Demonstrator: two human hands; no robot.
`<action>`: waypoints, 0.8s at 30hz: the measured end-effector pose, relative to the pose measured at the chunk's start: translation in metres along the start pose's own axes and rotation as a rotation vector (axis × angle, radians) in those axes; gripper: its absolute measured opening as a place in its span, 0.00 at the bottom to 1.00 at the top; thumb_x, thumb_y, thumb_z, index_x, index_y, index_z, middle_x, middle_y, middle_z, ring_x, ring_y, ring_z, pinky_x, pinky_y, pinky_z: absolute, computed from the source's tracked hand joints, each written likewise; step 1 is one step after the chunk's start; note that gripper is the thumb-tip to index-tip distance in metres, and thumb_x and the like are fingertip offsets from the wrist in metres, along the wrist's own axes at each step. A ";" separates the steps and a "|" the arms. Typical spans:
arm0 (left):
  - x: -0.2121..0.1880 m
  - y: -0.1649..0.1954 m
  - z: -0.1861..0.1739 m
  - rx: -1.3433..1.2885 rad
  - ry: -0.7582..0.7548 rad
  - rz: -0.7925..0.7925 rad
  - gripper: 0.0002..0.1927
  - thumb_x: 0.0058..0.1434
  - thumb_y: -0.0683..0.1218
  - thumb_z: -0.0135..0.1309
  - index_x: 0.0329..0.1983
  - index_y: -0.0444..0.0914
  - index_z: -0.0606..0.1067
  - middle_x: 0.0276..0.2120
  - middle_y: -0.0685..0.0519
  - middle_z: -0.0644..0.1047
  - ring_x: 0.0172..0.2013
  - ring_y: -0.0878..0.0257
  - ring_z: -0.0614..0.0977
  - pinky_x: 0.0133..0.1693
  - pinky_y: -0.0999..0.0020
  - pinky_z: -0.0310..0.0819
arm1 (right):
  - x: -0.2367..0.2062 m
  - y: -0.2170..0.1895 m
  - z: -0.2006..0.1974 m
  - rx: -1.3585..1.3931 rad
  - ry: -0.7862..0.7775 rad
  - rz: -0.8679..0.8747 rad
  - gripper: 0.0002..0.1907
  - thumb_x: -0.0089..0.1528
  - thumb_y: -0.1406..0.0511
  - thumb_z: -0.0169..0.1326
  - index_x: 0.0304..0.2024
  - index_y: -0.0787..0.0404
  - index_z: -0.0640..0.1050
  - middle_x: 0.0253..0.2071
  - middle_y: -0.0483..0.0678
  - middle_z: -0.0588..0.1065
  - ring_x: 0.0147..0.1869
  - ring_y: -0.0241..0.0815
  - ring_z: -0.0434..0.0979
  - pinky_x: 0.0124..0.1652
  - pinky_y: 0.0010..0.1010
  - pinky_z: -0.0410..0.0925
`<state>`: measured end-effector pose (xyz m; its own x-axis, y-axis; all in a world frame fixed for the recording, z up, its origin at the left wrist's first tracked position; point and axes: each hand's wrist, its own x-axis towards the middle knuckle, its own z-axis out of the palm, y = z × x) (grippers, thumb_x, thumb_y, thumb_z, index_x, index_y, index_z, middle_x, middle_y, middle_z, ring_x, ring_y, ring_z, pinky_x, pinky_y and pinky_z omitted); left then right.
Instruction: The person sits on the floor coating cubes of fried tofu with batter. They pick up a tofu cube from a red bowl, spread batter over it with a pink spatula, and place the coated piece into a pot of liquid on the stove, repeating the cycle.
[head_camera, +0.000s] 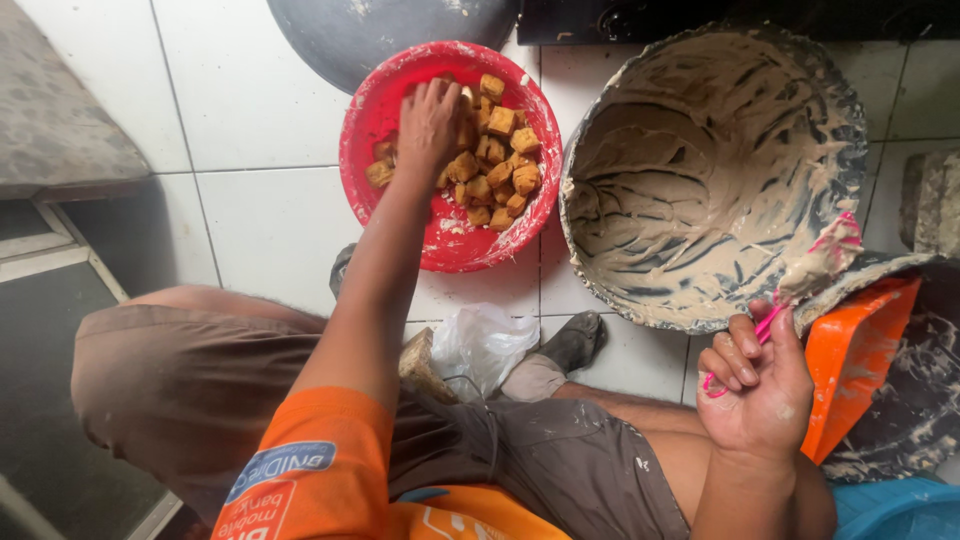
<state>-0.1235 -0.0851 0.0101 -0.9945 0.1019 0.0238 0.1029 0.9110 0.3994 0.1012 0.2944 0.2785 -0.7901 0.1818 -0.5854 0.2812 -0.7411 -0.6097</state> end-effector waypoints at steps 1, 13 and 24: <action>-0.002 0.008 -0.003 -0.141 0.043 -0.023 0.23 0.61 0.39 0.58 0.59 0.42 0.70 0.54 0.46 0.70 0.55 0.50 0.75 0.51 0.54 0.75 | 0.002 0.001 0.004 -0.011 -0.012 0.000 0.14 0.78 0.58 0.46 0.54 0.62 0.74 0.31 0.41 0.64 0.26 0.27 0.56 0.28 0.18 0.55; -0.131 0.252 -0.127 -1.199 -0.091 0.324 0.21 0.55 0.33 0.62 0.52 0.35 0.72 0.50 0.48 0.74 0.46 0.62 0.81 0.49 0.67 0.81 | -0.005 0.030 0.040 -0.488 -0.025 -0.231 0.12 0.63 0.66 0.60 0.47 0.59 0.73 0.33 0.37 0.71 0.22 0.25 0.60 0.22 0.20 0.55; -0.181 0.298 -0.145 -1.974 -0.396 -0.300 0.06 0.71 0.39 0.51 0.48 0.34 0.68 0.52 0.45 0.76 0.51 0.59 0.81 0.50 0.57 0.83 | -0.041 0.023 0.028 -0.508 -0.149 -0.397 0.08 0.66 0.66 0.61 0.43 0.63 0.78 0.26 0.37 0.69 0.23 0.24 0.60 0.23 0.19 0.55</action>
<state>0.0847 0.1095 0.2575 -0.8870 0.3743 -0.2705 -0.4587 -0.6473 0.6088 0.1253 0.2519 0.3035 -0.9432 0.2602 -0.2064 0.1463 -0.2325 -0.9615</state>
